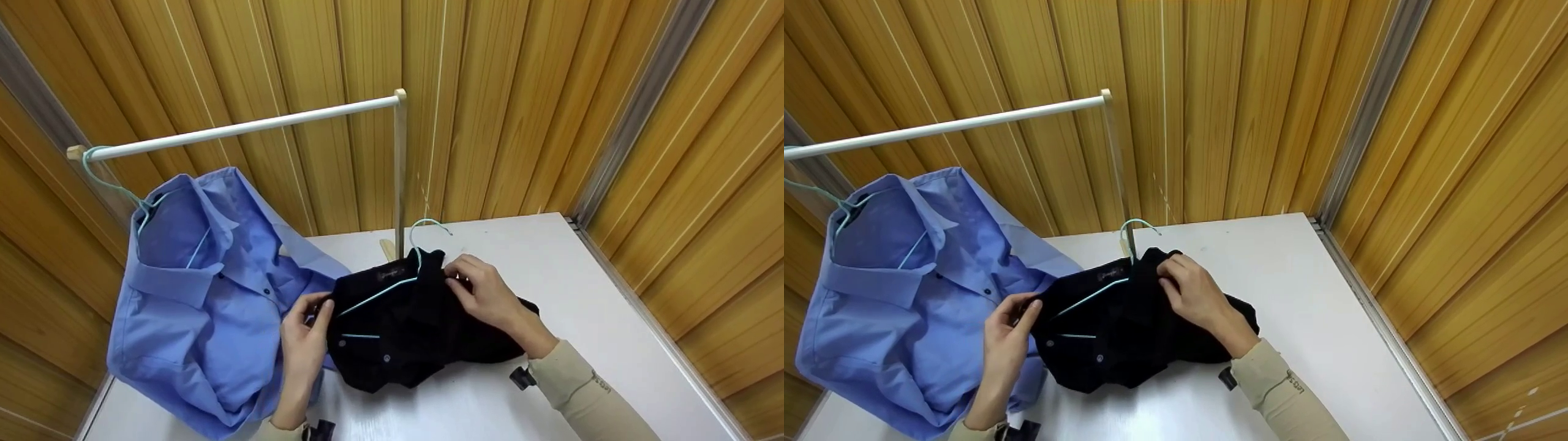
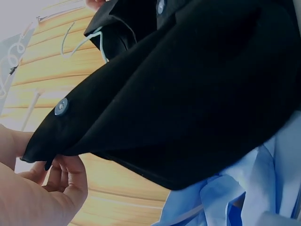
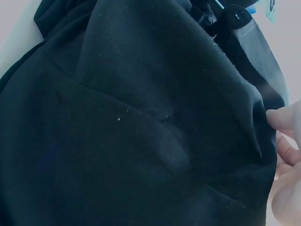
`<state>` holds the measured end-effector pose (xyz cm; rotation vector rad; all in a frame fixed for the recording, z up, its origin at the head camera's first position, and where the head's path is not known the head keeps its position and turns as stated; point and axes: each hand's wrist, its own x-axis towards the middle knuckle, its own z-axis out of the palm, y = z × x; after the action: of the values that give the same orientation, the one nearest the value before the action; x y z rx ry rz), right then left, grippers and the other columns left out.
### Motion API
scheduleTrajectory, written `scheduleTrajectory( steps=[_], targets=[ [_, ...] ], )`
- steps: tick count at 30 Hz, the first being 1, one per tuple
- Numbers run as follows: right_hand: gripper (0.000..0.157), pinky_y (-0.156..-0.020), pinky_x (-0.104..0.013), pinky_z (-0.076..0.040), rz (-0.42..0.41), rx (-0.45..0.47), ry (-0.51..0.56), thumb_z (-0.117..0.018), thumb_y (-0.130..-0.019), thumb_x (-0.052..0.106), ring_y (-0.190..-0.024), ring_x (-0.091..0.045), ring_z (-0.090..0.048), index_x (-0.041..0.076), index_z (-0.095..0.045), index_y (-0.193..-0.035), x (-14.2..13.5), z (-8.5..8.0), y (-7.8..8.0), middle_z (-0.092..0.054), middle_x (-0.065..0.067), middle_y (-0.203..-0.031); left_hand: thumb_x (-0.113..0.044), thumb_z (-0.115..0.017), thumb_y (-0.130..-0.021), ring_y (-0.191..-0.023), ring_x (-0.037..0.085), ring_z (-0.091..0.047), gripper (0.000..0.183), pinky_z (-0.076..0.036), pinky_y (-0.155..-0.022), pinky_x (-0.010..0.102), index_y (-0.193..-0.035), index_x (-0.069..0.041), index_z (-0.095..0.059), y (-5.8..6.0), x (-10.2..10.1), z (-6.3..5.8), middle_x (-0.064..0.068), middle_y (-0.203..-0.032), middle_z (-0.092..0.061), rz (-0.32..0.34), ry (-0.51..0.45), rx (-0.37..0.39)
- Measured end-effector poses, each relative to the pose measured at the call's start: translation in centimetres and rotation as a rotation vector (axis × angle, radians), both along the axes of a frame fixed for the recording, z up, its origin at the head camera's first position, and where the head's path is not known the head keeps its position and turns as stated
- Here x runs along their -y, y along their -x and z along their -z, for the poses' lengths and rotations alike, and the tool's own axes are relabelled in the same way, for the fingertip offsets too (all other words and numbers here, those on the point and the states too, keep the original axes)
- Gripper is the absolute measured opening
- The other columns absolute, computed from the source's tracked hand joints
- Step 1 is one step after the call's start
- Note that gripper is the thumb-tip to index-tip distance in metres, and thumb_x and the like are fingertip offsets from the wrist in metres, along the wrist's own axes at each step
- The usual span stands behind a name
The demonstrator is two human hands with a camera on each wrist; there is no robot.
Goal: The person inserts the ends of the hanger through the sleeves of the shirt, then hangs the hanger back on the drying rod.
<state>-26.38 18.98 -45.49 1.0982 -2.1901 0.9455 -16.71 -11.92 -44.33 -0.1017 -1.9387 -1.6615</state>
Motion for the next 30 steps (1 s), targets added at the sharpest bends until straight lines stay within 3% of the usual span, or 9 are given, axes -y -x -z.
scheduleTrajectory(
  steps=[6, 14, 23, 26, 30],
  targets=[
    [0.013, -0.066, -0.025, -0.048, -0.021, 0.015, 0.026, -0.068, -0.084, -0.004, -0.076, -0.011, -0.056, 0.006, -0.064, -0.091, 0.6, 0.3, -0.1, -0.061, 0.001, -0.087, 0.006, -0.067, -0.086, -0.076, 0.025, -0.060, 0.010, -0.047, -0.058, 0.022, -0.095, 0.007, -0.069, 0.1, -0.8, -0.4, 0.016, -0.086, -0.067, -0.019, 0.055, -0.030],
    [0.014, -0.063, -0.026, -0.047, -0.043, 0.000, 0.062, -0.069, -0.083, -0.005, -0.072, -0.012, -0.055, 0.006, -0.065, -0.091, 1.2, 0.6, -0.2, -0.061, -0.001, -0.084, 0.003, -0.065, -0.089, -0.071, 0.023, -0.056, 0.011, -0.042, -0.053, 0.023, -0.099, 0.001, -0.069, -0.1, -1.7, -0.7, 0.014, -0.087, -0.066, 0.052, 0.061, -0.013],
    [0.015, -0.063, -0.023, -0.046, -0.035, 0.026, 0.071, -0.070, -0.084, -0.005, -0.072, -0.008, -0.054, 0.007, -0.064, -0.090, 1.6, 0.7, -0.4, -0.059, 0.004, -0.084, 0.007, -0.065, -0.087, -0.067, 0.023, -0.058, 0.013, -0.046, -0.058, 0.023, -0.098, 0.001, -0.069, -0.1, -3.0, -1.0, 0.016, -0.089, -0.067, 0.075, 0.078, -0.038],
    [0.015, -0.062, -0.023, -0.046, -0.030, 0.027, 0.081, -0.070, -0.083, -0.006, -0.072, -0.009, -0.053, 0.007, -0.064, -0.090, 1.8, 0.7, -0.6, -0.059, 0.004, -0.084, 0.008, -0.065, -0.087, -0.071, 0.025, -0.061, 0.013, -0.049, -0.061, 0.023, -0.097, 0.001, -0.069, 0.2, -3.4, -0.7, 0.017, -0.092, -0.067, 0.093, 0.074, -0.062],
    [0.015, -0.062, -0.023, -0.046, -0.015, 0.031, 0.094, -0.070, -0.083, -0.005, -0.071, -0.008, -0.053, 0.007, -0.064, -0.089, 2.0, 0.6, -0.8, -0.058, 0.004, -0.083, 0.005, -0.067, -0.087, -0.073, 0.022, -0.062, 0.011, -0.049, -0.063, 0.023, -0.097, 0.000, -0.070, 1.1, -3.9, 0.7, 0.015, -0.091, -0.068, 0.108, 0.081, -0.094]
  ],
)
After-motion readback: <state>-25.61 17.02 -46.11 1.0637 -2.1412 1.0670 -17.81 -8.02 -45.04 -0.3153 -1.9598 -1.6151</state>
